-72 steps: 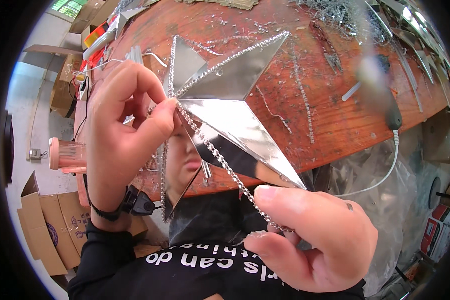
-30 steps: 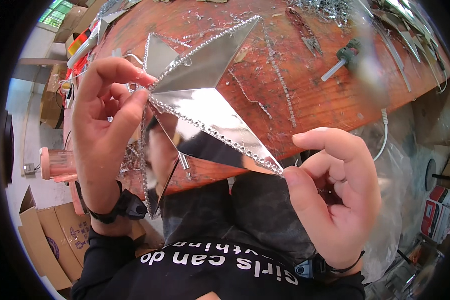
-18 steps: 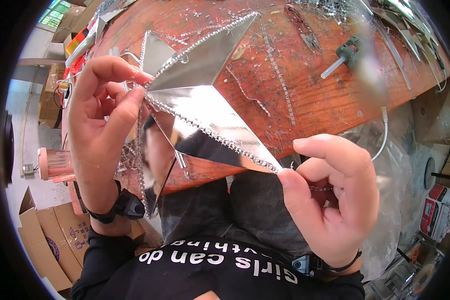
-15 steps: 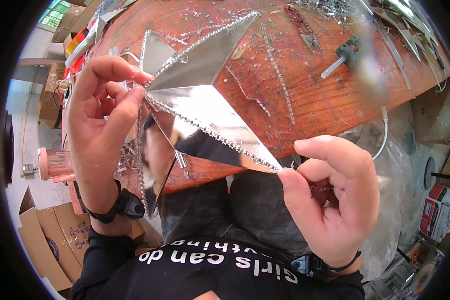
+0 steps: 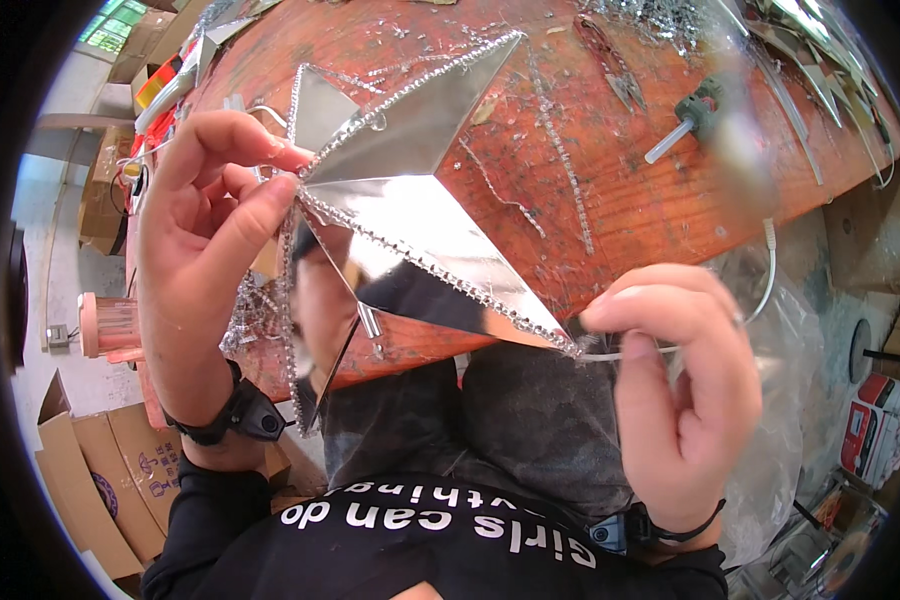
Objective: The person uses a hot glue gun to apply adhesive to the edges of a silver star-shaped decoration and attaches a string of small beads. They repeat this process along the perimeter of the star, pressing the beads into the glue to secure them.
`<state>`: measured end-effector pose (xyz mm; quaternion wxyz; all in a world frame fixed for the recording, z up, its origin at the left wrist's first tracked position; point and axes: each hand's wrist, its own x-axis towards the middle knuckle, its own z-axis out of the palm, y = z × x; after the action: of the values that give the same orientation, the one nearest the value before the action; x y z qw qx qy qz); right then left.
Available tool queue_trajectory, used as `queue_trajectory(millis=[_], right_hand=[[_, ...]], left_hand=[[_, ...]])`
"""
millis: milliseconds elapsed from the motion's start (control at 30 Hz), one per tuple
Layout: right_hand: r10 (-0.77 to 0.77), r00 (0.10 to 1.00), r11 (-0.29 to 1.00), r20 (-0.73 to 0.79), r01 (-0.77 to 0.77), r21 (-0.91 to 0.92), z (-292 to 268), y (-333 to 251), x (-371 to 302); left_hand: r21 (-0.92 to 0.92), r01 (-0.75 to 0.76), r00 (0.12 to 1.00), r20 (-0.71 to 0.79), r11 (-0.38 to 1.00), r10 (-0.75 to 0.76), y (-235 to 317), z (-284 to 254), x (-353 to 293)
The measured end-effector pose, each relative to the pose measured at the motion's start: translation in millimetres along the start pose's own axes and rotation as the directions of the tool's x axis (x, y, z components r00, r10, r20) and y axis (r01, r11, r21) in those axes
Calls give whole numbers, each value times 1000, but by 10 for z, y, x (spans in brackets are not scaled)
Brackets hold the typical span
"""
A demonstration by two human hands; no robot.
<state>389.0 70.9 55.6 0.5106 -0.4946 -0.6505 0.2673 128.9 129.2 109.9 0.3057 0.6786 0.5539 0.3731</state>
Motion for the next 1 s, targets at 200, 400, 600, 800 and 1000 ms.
queue_trajectory(millis=[200, 400, 600, 800, 1000], right_hand=[[-242, 936, 774, 254, 344, -532, 10, -295, 120], [-274, 920, 685, 279, 391, -616, 224, -279, 168], [-235, 933, 673, 274, 359, -647, 228, -279, 150], [-267, 928, 721, 261, 372, -585, 121, -239, 117], [-345, 933, 833, -97, 257, -490, -145, -145, 120]], left_hand=[[-31, 18, 1000, 6, 999, -17, 9, -8, -5], [-39, 22, 1000, 11, 999, -22, -9, -14, -10], [-54, 43, 999, -1, 998, -43, 34, 8, -5], [-91, 55, 998, -5, 994, -56, 34, 6, -7], [-155, 83, 997, 8, 984, -83, 14, -32, 0]])
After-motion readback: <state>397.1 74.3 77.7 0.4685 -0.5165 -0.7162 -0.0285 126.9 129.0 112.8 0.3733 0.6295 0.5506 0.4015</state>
